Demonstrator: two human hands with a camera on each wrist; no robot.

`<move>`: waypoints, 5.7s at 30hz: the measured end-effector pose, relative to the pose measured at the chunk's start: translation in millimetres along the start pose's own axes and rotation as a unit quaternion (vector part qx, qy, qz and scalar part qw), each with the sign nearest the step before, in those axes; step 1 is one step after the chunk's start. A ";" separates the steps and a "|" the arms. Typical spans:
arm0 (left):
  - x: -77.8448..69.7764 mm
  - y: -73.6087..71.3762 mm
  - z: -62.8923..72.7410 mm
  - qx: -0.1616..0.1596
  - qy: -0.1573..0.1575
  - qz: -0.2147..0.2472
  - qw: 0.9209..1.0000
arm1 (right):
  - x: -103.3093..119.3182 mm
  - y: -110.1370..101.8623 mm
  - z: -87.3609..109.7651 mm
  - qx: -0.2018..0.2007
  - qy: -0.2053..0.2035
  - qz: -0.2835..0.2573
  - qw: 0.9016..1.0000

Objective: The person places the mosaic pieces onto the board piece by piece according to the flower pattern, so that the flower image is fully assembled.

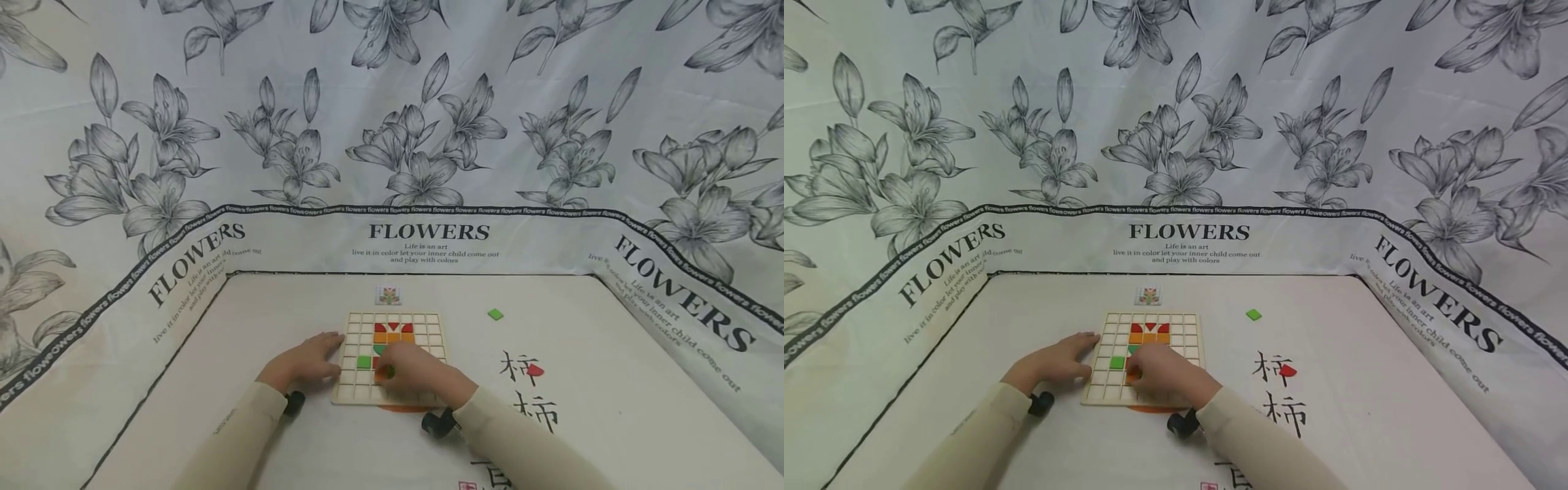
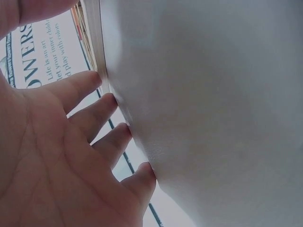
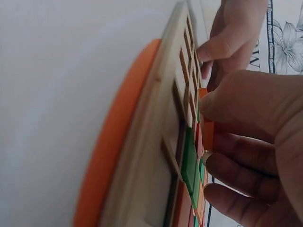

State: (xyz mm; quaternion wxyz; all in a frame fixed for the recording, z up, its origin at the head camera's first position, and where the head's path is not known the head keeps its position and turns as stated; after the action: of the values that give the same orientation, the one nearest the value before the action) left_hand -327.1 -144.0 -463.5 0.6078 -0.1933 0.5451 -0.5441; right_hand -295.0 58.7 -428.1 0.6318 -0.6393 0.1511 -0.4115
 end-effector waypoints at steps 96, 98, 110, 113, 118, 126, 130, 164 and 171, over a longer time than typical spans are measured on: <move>-4.3 -2.3 2.6 -0.004 0.006 -0.004 1.000 | -176.7 -37.9 172.9 -0.055 0.266 0.008 0.962; -4.1 -2.1 2.5 -0.003 0.004 -0.003 1.000 | -180.4 -36.0 172.7 -0.059 0.268 -0.006 0.961; -5.9 -2.7 4.1 -0.001 0.006 -0.005 1.000 | -176.4 -33.2 167.0 -0.101 0.233 0.029 0.967; -6.2 -2.8 4.3 0.000 0.005 -0.006 1.000 | -172.8 -34.1 162.3 -0.104 0.223 0.022 0.969; -5.3 -2.9 3.3 0.000 0.005 -0.007 1.000 | -159.8 -34.2 153.3 -0.100 0.212 0.000 0.972; -2.6 -2.3 1.5 -0.002 0.009 -0.007 1.000 | -142.6 -31.7 135.8 -0.083 0.190 -0.022 0.978; -2.4 -2.2 2.2 -0.001 0.009 -0.010 1.000 | -134.4 -29.0 128.0 -0.070 0.179 -0.029 0.981; -1.7 -4.4 1.8 0.002 0.015 -0.009 1.000 | -54.3 -19.1 40.4 -0.078 0.076 -0.214 0.971; 1.2 -2.5 -1.3 0.003 0.013 -0.009 1.000 | -44.4 -16.8 23.7 -0.060 0.072 -0.240 0.966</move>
State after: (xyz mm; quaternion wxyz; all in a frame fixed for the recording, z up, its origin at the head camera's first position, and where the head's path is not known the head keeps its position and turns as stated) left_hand -329.6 -145.4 -462.4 0.5964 -0.1898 0.5495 -0.5534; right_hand -310.8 109.2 -424.1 0.4620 -0.6623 0.0632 -0.5864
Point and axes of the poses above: each hand's wrist, its own z-axis away from the middle knuckle, its own y-axis out of the palm, x = y × z, the point moved 4 cm from there along -z, towards the middle knuckle, and after that the axes turned 7 degrees about x, right-handed, at the moved point
